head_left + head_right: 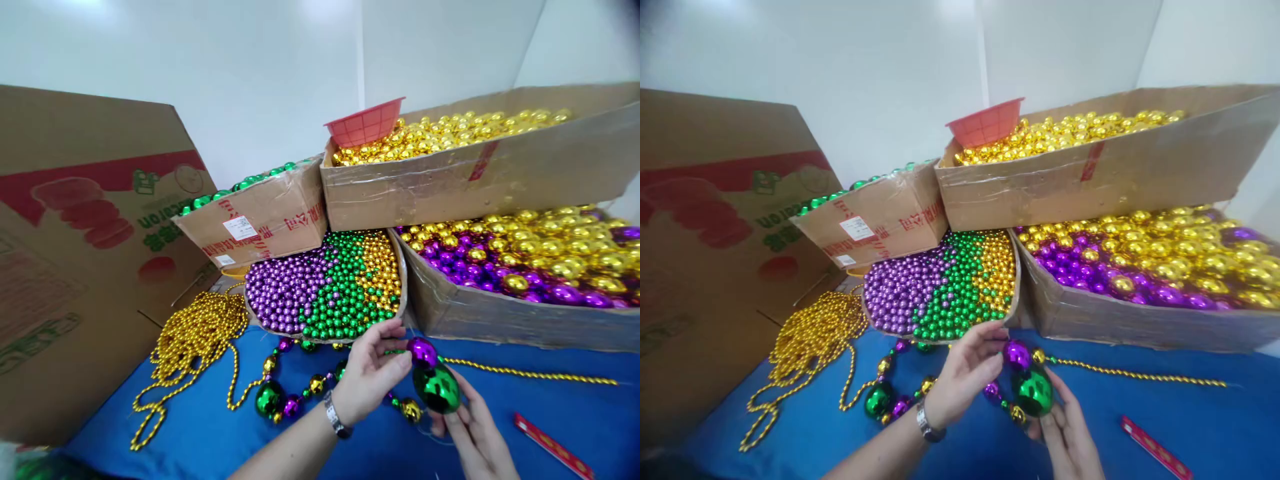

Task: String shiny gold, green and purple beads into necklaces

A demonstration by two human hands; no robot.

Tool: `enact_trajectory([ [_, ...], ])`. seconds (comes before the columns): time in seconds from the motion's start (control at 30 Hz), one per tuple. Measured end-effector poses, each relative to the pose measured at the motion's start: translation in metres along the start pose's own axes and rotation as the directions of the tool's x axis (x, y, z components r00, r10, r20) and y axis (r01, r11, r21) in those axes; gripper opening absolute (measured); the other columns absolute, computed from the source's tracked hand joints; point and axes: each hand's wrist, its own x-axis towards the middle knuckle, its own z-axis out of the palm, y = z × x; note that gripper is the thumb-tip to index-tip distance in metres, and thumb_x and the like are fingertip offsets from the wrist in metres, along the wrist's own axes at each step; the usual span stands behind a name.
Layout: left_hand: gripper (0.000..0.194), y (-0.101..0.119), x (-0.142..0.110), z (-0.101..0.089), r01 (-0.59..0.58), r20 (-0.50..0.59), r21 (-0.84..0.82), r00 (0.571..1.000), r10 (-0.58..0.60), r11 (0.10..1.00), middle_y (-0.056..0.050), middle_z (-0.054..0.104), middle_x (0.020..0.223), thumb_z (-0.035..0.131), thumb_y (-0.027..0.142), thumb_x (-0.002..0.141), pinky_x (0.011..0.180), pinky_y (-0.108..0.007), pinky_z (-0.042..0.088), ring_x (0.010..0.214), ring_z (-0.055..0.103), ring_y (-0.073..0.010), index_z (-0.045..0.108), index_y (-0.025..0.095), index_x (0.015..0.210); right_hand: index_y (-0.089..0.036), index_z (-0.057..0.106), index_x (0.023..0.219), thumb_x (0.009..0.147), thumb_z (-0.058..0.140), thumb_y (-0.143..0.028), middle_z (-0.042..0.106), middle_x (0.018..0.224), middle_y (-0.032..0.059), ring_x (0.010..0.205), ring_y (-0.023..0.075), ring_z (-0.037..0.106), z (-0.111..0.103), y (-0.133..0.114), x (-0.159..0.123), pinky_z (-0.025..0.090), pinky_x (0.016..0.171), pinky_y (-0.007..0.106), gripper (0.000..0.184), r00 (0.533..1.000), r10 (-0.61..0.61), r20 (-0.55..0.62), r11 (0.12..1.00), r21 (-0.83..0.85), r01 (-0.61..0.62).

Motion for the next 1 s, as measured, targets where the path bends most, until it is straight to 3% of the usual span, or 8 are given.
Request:
enact_trajectory([
  [0.1,0.034,0.012,0.002,-0.032,-0.093,-0.072,0.372,0.989,0.128,0.924,-0.01,0.061,0.11,0.06,0.028,0.081,0.086,-0.033,0.048,0.1,0.059,-0.0203,0.056,0.018,0.114,-0.021,0.027,0.137,0.085,0.051,-0.051,0.066,0.086,0.0055,0.066,0.0142,0.06,0.002,-0.01,-0.003,0.051,0.066,0.023,0.065,0.998,0.062,-0.031,0.996,0.066,-0.06],
  [0.2,0.023,0.022,0.011,-0.083,-0.086,-0.182,0.728,0.932,0.312,0.68,-0.007,0.066,0.096,0.054,0.03,0.084,0.077,-0.03,0.05,0.085,0.062,-0.0172,0.061,0.017,0.101,-0.023,0.028,0.136,0.085,0.051,-0.051,0.064,0.08,0.0032,0.067,0.0152,0.057,0.001,-0.025,-0.008,0.049,0.064,0.023,0.063,0.995,0.092,-0.047,0.992,0.089,-0.087],
  [0.33,0.023,0.031,0.026,-0.137,0.031,-0.227,0.899,0.886,0.404,0.438,-0.005,0.067,0.088,0.047,0.031,0.087,0.069,-0.027,0.05,0.076,0.063,-0.0157,0.059,0.016,0.1,-0.026,0.029,0.136,0.085,0.051,-0.05,0.061,0.083,0.003,0.067,0.0154,0.056,-0.006,-0.032,-0.008,0.047,0.063,0.024,0.059,0.996,0.066,-0.065,0.994,0.097,-0.06],
  [0.43,0.02,0.033,0.037,-0.143,0.016,-0.16,0.93,0.916,0.368,0.367,-0.004,0.068,0.087,0.048,0.029,0.086,0.071,-0.028,0.049,0.076,0.062,-0.0161,0.061,0.018,0.096,-0.026,0.028,0.136,0.085,0.051,-0.05,0.06,0.077,0.0027,0.07,0.0176,0.057,-0.013,-0.026,-0.004,0.049,0.065,0.027,0.06,0.997,0.051,-0.062,0.997,0.055,-0.048],
  [0.63,0.011,0.021,0.079,-0.111,-0.043,-0.026,0.964,0.968,0.25,0.263,-0.008,0.064,0.091,0.055,0.022,0.079,0.087,-0.039,0.042,0.097,0.054,-0.0258,0.065,0.02,0.084,-0.026,0.027,0.137,0.087,0.05,-0.049,0.062,0.079,0.0037,0.068,0.0172,0.057,-0.014,-0.026,-0.003,0.048,0.064,0.029,0.06,0.999,-0.008,-0.054,0.999,0.036,0.01],
  [0.77,0.011,0.019,0.104,-0.102,-0.008,-0.058,0.95,0.977,0.203,0.313,-0.012,0.062,0.081,0.055,0.013,0.075,0.084,-0.043,0.042,0.102,0.049,-0.0309,0.064,0.017,0.071,-0.027,0.026,0.138,0.088,0.047,-0.047,0.063,0.082,0.0035,0.07,0.0167,0.057,-0.01,-0.031,-0.008,0.047,0.064,0.028,0.057,0.997,-0.008,-0.081,0.999,0.034,0.011],
  [0.9,0.018,0.026,0.093,-0.087,-0.034,-0.041,0.892,0.987,0.154,0.452,-0.009,0.065,0.089,0.054,0.02,0.08,0.08,-0.037,0.047,0.09,0.058,-0.0234,0.066,0.017,0.093,-0.025,0.024,0.139,0.091,0.041,-0.047,0.062,0.079,0.0031,0.069,0.0171,0.059,-0.01,-0.021,-0.009,0.047,0.067,0.03,0.056,1.0,-0.016,-0.018,0.998,-0.062,0.015],
  [1.0,0.029,0.024,0.067,-0.067,0.025,-0.093,0.508,0.995,0.025,0.861,-0.009,0.066,0.092,0.05,0.029,0.086,0.076,-0.032,0.051,0.082,0.063,-0.0176,0.059,0.015,0.11,-0.025,0.02,0.141,0.092,0.037,-0.048,0.062,0.079,0.0033,0.073,0.0181,0.061,-0.009,-0.013,-0.009,0.048,0.068,0.031,0.056,0.999,-0.006,0.052,0.992,-0.127,0.013],
])
